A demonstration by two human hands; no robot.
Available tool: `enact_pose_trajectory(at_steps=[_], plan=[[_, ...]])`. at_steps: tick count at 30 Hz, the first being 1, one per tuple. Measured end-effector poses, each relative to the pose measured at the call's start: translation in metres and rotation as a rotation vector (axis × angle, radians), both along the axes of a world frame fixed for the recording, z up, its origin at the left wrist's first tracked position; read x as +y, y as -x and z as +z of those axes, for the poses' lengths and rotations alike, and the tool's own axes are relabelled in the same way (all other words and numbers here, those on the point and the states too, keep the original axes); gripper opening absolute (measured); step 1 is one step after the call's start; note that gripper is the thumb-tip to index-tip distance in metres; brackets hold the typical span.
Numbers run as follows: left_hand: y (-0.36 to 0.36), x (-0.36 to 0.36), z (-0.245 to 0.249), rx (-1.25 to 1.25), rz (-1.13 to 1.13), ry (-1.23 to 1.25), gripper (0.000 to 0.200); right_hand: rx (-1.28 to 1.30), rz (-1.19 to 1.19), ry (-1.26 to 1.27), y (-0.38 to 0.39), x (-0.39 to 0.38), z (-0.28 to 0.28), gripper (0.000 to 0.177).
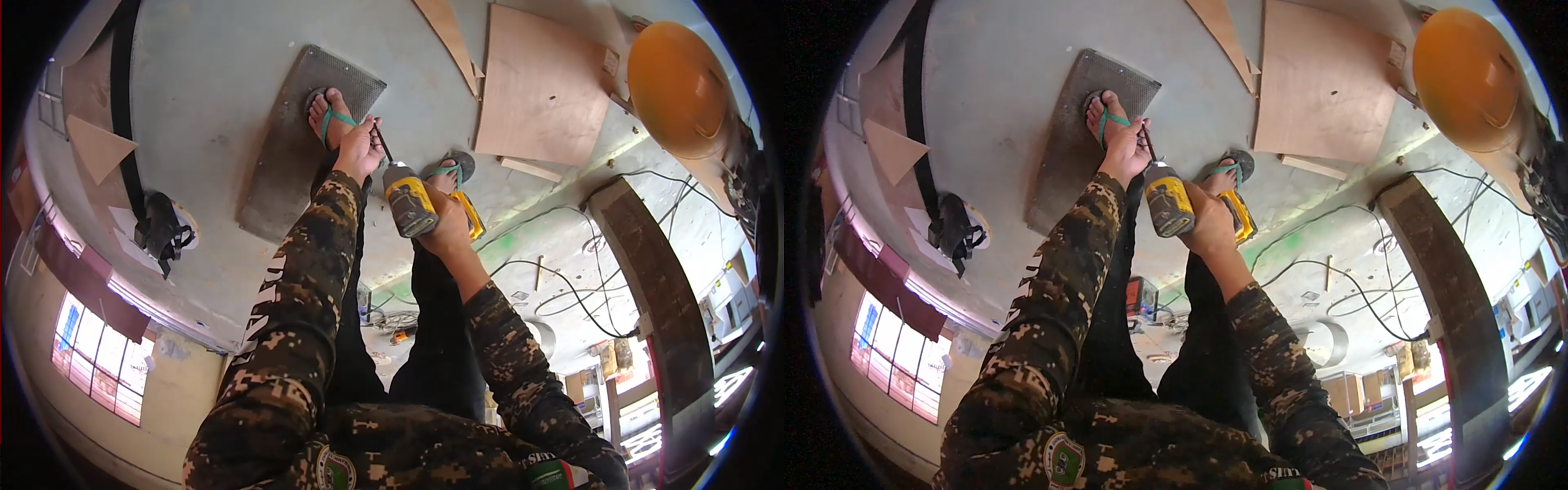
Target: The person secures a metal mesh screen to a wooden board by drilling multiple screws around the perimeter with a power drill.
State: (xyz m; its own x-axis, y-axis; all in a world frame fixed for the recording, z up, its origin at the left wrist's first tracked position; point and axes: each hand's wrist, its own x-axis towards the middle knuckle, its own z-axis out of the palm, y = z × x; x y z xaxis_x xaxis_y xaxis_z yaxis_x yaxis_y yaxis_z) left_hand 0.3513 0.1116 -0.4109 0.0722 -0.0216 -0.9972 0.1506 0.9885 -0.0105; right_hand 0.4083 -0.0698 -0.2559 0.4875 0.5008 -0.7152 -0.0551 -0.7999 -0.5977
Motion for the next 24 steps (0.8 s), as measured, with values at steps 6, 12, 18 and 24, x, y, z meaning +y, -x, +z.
enact_pose_trajectory(at_steps=[6, 12, 18, 24], plan=[[0.002, 0.002, -0.055, 0.014, -0.150, 0.026, 0.027, 0.033, 0.030, 0.165, -0.011, 0.036, -0.027, 0.050], [0.002, 0.005, -0.102, 0.007, -0.391, -0.064, 0.028, 0.033, 0.026, 0.234, -0.020, 0.060, -0.053, 0.041], [0.008, 0.013, -0.138, -0.053, -0.393, 0.072, 0.039, 0.054, 0.077, 0.299, -0.025, 0.070, -0.067, 0.041], [0.008, 0.008, -0.136, 0.002, -0.370, 0.018, 0.032, 0.084, 0.091, 0.323, -0.031, 0.075, -0.067, 0.042]])
